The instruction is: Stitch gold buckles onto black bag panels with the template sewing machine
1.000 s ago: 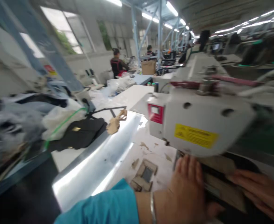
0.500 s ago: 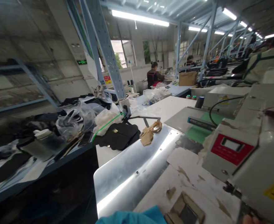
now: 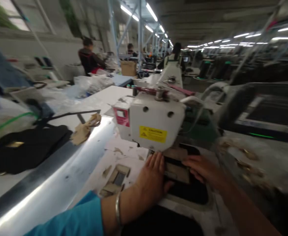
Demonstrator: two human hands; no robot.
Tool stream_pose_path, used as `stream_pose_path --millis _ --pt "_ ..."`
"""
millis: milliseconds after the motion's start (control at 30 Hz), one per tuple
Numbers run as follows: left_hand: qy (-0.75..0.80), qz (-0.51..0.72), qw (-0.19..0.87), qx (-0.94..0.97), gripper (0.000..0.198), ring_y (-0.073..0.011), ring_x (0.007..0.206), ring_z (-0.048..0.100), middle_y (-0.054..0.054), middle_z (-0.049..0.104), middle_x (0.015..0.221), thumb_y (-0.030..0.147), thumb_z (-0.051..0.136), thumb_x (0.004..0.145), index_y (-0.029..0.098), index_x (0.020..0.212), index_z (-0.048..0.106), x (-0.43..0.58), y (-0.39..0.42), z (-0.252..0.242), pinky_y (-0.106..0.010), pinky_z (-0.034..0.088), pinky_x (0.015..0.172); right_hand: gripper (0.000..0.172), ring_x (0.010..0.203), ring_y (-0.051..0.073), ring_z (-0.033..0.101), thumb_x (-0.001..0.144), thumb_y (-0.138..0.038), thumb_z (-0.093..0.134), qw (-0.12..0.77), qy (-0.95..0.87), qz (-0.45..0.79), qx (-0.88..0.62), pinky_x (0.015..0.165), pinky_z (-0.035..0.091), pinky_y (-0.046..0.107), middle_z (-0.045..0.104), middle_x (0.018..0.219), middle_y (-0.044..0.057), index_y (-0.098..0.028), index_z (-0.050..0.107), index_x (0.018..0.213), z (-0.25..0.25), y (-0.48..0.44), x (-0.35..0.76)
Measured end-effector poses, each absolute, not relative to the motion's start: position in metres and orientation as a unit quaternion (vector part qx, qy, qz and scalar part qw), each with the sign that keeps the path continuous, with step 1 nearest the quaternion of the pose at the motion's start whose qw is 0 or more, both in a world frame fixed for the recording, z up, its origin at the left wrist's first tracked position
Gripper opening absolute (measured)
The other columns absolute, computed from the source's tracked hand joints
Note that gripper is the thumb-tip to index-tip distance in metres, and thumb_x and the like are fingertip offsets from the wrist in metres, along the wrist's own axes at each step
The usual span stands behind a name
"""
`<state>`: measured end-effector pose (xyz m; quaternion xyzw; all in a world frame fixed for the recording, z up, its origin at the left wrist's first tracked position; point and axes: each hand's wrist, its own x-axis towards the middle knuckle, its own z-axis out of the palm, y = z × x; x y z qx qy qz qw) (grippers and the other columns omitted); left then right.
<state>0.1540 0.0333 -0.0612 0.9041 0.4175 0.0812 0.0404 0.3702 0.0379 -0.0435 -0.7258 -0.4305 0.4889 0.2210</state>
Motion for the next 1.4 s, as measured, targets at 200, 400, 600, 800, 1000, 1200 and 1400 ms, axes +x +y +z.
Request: stream_pose_path --millis 200,400,600,800,1000,1200,1400 --pt "0.341 0.090 0.080 0.932 0.078 -0.0345 0.146 0.030 -0.022 0.032 0.156 0.053 0.052 0.096 -0.001 0.149 0.036 0.147 0.047 -0.057 -0.046 0.029 0.121 0.034 0.032 0.004 0.026 0.076 -0.048 0.067 0.244 -0.400 0.520 -0.714 0.034 0.015 0.019 0.035 0.044 -0.012 -0.023 0.045 0.075 -0.043 0.037 0.377" --pt "0.272 0.096 0.080 0.954 0.068 -0.0294 0.147 0.029 -0.019 0.033 0.157 0.049 0.047 0.099 0.002 0.148 0.039 0.150 0.052 -0.057 -0.041 0.025 0.122 0.032 0.030 0.003 0.025 0.080 -0.046 0.066 0.246 -0.412 0.529 -0.700 0.033 0.015 0.018 0.034 0.042 -0.012 -0.022 0.045 0.074 -0.039 0.036 0.373" --pt "0.219 0.085 0.090 0.968 0.069 -0.0291 0.148 0.028 -0.018 0.032 0.157 0.050 0.044 0.100 0.002 0.149 0.037 0.164 0.054 -0.054 -0.041 0.023 0.123 0.018 0.030 0.004 0.028 0.094 -0.036 0.053 0.247 -0.415 0.493 -0.724 0.033 0.015 0.016 0.041 0.042 -0.011 -0.022 0.045 0.087 -0.032 0.027 0.371" --pt "0.205 0.078 0.088 0.972 0.071 -0.0288 0.148 0.026 -0.019 0.031 0.158 0.051 0.043 0.101 0.001 0.150 0.034 0.182 0.054 -0.059 -0.040 0.022 0.123 0.013 0.027 0.008 0.033 0.096 -0.024 0.049 0.260 -0.401 0.413 -0.775 0.031 0.020 0.017 0.046 0.039 -0.012 -0.024 0.036 0.094 -0.037 0.024 0.369" --pt "0.217 0.079 0.088 0.969 0.073 -0.0278 0.149 0.026 -0.017 0.031 0.158 0.055 0.043 0.100 0.003 0.151 0.034 0.192 0.051 -0.059 -0.040 0.022 0.123 0.018 0.028 0.008 0.040 0.098 -0.021 0.048 0.246 -0.404 0.403 -0.783 0.031 0.027 0.017 0.051 0.041 -0.009 -0.024 0.036 0.084 -0.034 0.024 0.368" --pt "0.248 0.087 0.089 0.961 0.074 -0.0282 0.148 0.028 -0.017 0.032 0.157 0.055 0.046 0.098 0.003 0.150 0.036 0.170 0.051 -0.055 -0.040 0.024 0.122 0.025 0.031 0.007 0.045 0.096 -0.022 0.052 0.222 -0.400 0.402 -0.793 0.032 0.030 0.017 0.056 0.044 -0.004 -0.021 0.043 0.073 -0.024 0.021 0.374" --pt "0.276 0.089 0.080 0.954 0.074 -0.0293 0.146 0.032 -0.019 0.035 0.156 0.056 0.048 0.097 0.003 0.148 0.039 0.146 0.053 -0.052 -0.042 0.029 0.121 0.031 0.032 0.005 0.043 0.095 -0.024 0.054 0.196 -0.400 0.422 -0.790 0.032 0.027 0.016 0.059 0.047 -0.001 -0.018 0.049 0.065 -0.021 0.021 0.379"
